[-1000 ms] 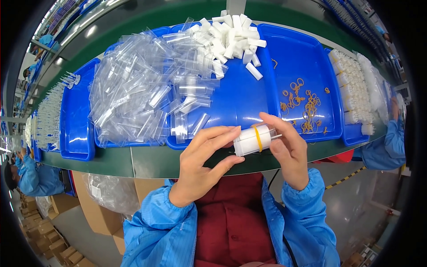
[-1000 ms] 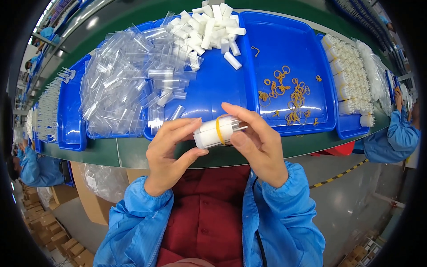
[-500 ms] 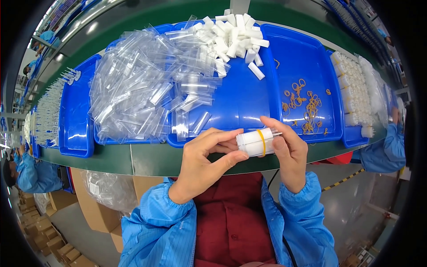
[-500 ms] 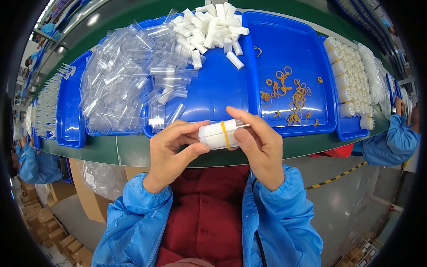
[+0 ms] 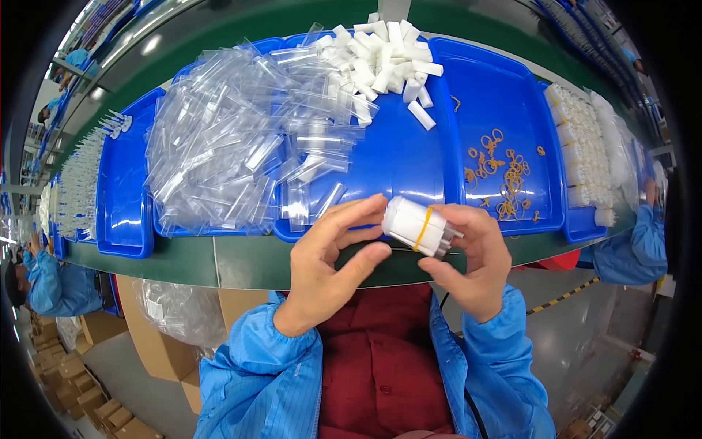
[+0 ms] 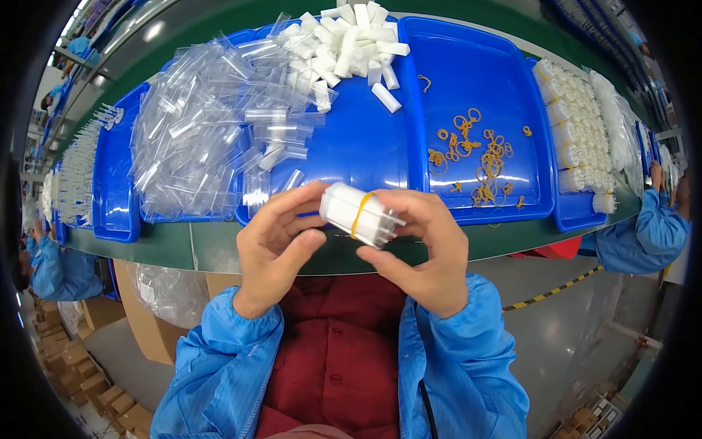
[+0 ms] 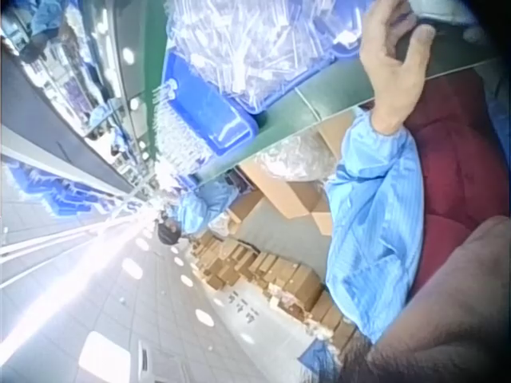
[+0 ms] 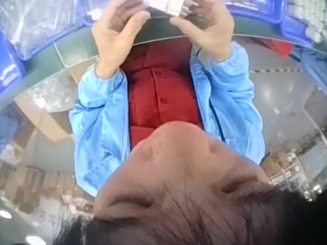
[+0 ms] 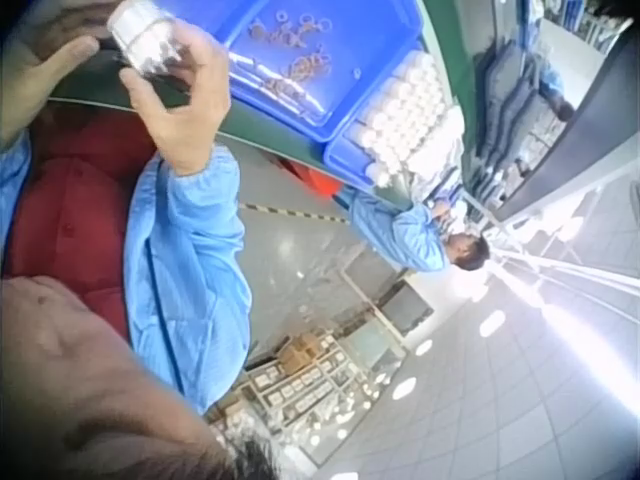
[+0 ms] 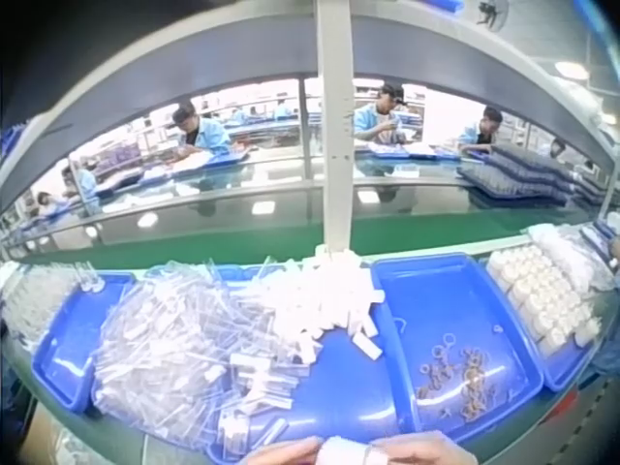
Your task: The person attaches foam sleeves onto small plastic tips, slides clear plastic tubes over them, and bundles the assembled units together using a rubber band before placing the bundle onto a tray.
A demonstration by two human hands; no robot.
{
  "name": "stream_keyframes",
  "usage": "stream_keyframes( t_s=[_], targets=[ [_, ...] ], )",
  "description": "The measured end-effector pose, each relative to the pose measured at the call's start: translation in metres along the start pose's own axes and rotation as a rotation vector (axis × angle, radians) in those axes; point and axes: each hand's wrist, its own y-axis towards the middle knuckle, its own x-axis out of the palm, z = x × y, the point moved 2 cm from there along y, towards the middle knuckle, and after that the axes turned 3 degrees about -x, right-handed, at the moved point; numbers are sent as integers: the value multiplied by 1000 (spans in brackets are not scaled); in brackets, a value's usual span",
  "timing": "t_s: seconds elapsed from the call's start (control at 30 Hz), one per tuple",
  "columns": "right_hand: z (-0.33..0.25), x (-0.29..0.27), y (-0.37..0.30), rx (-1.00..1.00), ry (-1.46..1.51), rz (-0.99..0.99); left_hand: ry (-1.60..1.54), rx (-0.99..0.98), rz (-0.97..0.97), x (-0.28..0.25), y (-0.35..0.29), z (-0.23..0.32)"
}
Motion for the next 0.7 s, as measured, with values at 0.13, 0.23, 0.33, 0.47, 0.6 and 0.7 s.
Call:
stream_keyframes(
  t_s=[0.13, 0.23, 0.33, 0.47, 0.6, 0.7],
  targets=[
    [-2, 14, -5, -333, -474, 41, 169, 125, -11, 7, -2, 3],
    [-5, 17, -8, -440, -531, 30, 203, 101, -6, 4, -3, 11],
    [-6, 16, -16, -494, -570, -9, 364, 168, -87, 3, -6, 17],
    [-25, -1, 1, -269, -390, -301, 298, 119, -86, -7, -7, 13],
    [-23, -11, 12, -255, -388, -398, 339, 145, -222, -5, -6, 21],
    [-21, -11, 11, -217, -373, -452, 329, 152, -268, -6, -5, 22]
  ],
)
